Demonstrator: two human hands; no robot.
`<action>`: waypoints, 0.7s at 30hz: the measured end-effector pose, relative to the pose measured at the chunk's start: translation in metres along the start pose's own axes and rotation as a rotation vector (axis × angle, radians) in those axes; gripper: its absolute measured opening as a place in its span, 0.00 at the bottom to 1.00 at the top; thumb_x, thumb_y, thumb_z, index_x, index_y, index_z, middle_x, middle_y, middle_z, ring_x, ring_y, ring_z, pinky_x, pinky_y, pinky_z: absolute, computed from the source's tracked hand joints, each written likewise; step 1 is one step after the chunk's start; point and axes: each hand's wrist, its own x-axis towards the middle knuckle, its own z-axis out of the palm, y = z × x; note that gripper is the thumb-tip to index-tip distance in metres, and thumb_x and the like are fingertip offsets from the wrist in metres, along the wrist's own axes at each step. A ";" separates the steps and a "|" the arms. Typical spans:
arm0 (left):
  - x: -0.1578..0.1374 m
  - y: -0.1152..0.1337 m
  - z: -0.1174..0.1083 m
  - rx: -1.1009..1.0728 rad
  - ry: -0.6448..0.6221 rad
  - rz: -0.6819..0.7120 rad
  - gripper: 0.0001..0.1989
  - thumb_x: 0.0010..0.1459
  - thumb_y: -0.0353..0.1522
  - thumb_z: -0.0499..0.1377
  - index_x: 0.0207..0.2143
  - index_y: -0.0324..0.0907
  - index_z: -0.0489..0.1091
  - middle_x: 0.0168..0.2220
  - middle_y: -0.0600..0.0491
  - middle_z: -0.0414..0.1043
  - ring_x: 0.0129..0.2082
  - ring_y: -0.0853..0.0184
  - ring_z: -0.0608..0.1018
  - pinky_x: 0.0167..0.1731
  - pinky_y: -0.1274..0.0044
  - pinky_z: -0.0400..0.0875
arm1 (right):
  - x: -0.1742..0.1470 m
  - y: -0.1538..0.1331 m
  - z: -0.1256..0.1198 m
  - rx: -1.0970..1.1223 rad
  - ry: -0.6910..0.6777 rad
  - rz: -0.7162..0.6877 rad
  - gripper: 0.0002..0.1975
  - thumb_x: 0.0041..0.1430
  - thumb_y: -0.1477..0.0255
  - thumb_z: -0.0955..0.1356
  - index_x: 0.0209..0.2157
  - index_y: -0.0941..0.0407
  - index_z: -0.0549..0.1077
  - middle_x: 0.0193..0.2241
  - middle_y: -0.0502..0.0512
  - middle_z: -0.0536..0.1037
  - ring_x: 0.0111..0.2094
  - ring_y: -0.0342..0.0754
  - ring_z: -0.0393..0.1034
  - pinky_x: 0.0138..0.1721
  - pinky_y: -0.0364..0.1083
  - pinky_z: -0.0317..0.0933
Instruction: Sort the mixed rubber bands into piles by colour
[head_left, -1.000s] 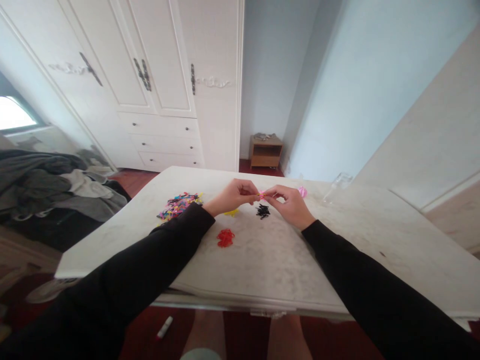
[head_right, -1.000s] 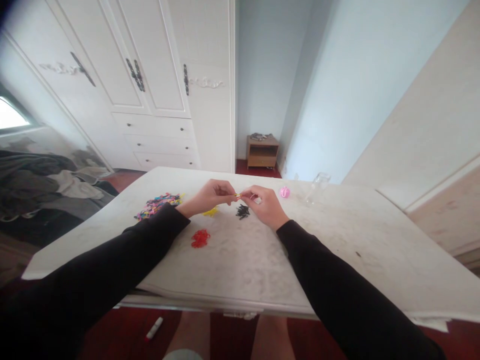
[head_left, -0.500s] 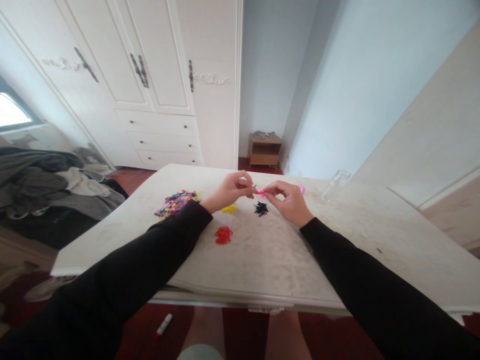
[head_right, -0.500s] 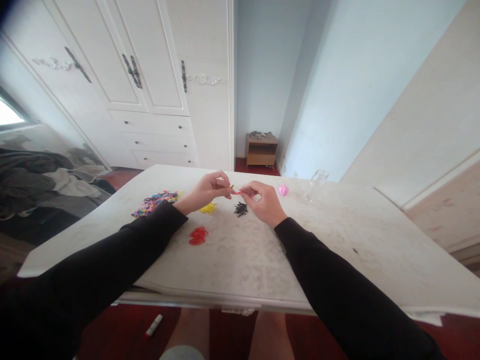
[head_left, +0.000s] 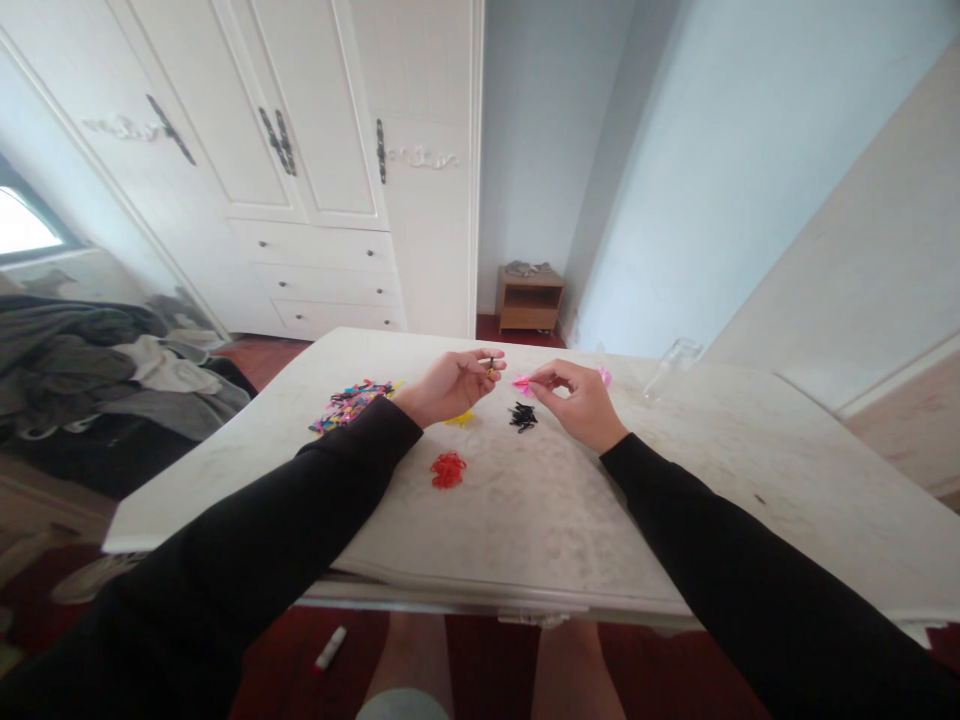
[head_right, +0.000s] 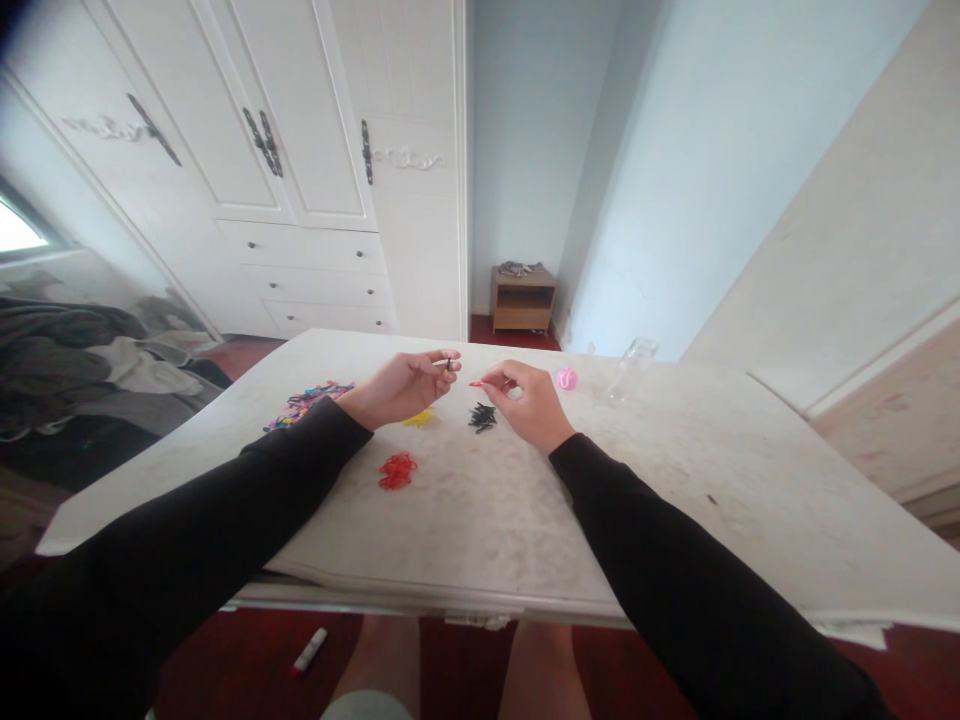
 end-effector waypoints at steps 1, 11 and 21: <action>0.000 0.001 0.000 -0.011 0.007 -0.012 0.14 0.46 0.15 0.53 0.33 0.33 0.72 0.30 0.49 0.73 0.25 0.74 0.73 0.26 0.85 0.71 | 0.000 0.000 0.000 0.001 -0.001 0.001 0.04 0.59 0.71 0.71 0.32 0.55 0.78 0.31 0.54 0.82 0.34 0.48 0.76 0.36 0.47 0.69; -0.003 -0.004 0.000 0.604 0.015 0.200 0.10 0.54 0.31 0.62 0.22 0.39 0.66 0.17 0.62 0.47 0.16 0.77 0.51 0.17 0.79 0.43 | 0.000 -0.004 0.000 0.015 0.015 0.011 0.06 0.61 0.67 0.71 0.32 0.56 0.78 0.31 0.54 0.82 0.33 0.47 0.75 0.36 0.47 0.69; -0.007 -0.004 -0.002 1.239 -0.009 0.604 0.13 0.53 0.41 0.68 0.34 0.39 0.79 0.19 0.63 0.43 0.20 0.75 0.48 0.24 0.77 0.42 | 0.001 0.000 0.000 0.035 0.011 0.034 0.08 0.62 0.64 0.70 0.34 0.55 0.79 0.32 0.54 0.82 0.33 0.48 0.75 0.37 0.48 0.68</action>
